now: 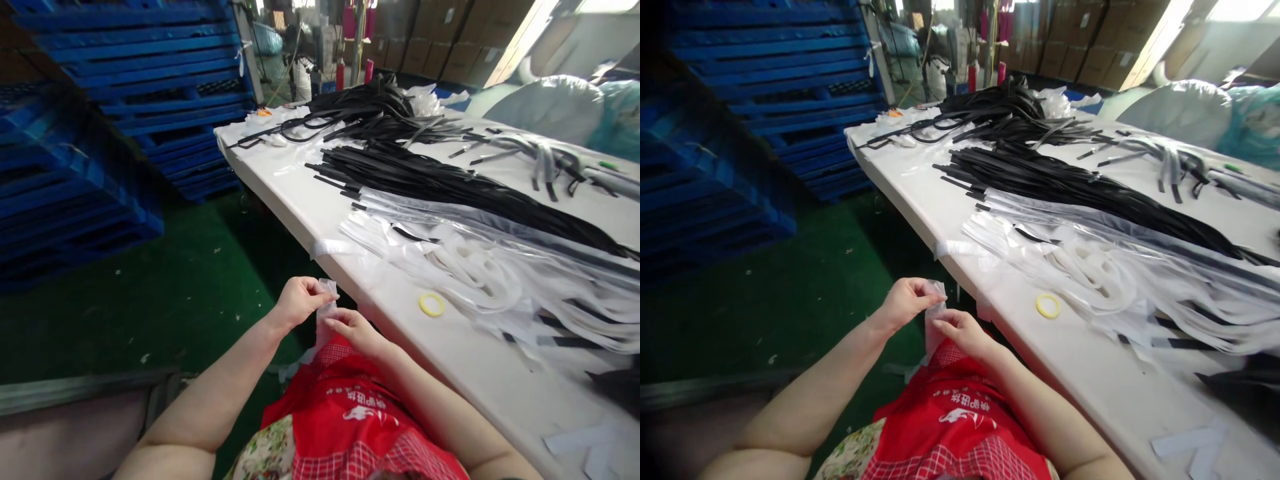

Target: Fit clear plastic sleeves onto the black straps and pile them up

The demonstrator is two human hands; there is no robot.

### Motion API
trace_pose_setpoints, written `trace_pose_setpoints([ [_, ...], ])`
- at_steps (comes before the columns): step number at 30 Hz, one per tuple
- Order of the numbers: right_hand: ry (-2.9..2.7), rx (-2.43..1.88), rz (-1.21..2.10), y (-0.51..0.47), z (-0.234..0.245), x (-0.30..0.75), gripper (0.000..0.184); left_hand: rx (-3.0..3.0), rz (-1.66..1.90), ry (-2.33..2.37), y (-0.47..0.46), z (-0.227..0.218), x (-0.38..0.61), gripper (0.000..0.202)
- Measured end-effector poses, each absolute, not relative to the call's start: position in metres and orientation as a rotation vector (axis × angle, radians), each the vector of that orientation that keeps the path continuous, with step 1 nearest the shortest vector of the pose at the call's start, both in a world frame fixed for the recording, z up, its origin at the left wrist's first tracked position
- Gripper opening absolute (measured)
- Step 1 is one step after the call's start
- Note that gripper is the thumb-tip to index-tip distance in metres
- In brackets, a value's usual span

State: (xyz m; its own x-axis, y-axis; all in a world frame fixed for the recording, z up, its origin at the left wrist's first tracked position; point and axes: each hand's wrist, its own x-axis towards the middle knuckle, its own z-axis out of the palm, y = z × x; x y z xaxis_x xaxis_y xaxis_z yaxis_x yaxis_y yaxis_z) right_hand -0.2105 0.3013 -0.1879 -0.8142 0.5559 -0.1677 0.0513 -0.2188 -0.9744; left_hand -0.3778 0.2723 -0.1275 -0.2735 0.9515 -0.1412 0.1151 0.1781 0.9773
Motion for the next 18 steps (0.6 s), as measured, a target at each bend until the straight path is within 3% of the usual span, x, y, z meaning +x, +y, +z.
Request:
trace_pose_setpoints([
  [5,-1.712,-0.746,2.063,0.298,-0.196,-0.207,0.048,0.944,1.159,1.280,0.272,-0.138,-0.357,0.037],
  [8,-1.861,-0.773,1.964,0.306,-0.197,-0.195,0.041,1.032,1.117,1.305,0.275,-0.155,-0.349,0.039],
  [11,-2.172,-1.001,1.459,0.332,-0.191,-0.172,0.027,1.090,1.141,1.433,0.282,-0.175,-0.349,0.040],
  [14,-2.504,-1.145,0.767,0.367,-0.183,-0.152,0.053,0.970,1.102,1.408,0.288,-0.187,-0.349,0.045],
  [16,-2.744,-1.023,0.546,0.385,-0.180,-0.144,0.061,0.908,1.075,1.380,0.289,-0.188,-0.347,0.049],
  [18,-2.870,-0.908,0.505,0.398,-0.179,-0.142,0.051,0.877,1.079,1.387,0.289,-0.187,-0.347,0.050],
])
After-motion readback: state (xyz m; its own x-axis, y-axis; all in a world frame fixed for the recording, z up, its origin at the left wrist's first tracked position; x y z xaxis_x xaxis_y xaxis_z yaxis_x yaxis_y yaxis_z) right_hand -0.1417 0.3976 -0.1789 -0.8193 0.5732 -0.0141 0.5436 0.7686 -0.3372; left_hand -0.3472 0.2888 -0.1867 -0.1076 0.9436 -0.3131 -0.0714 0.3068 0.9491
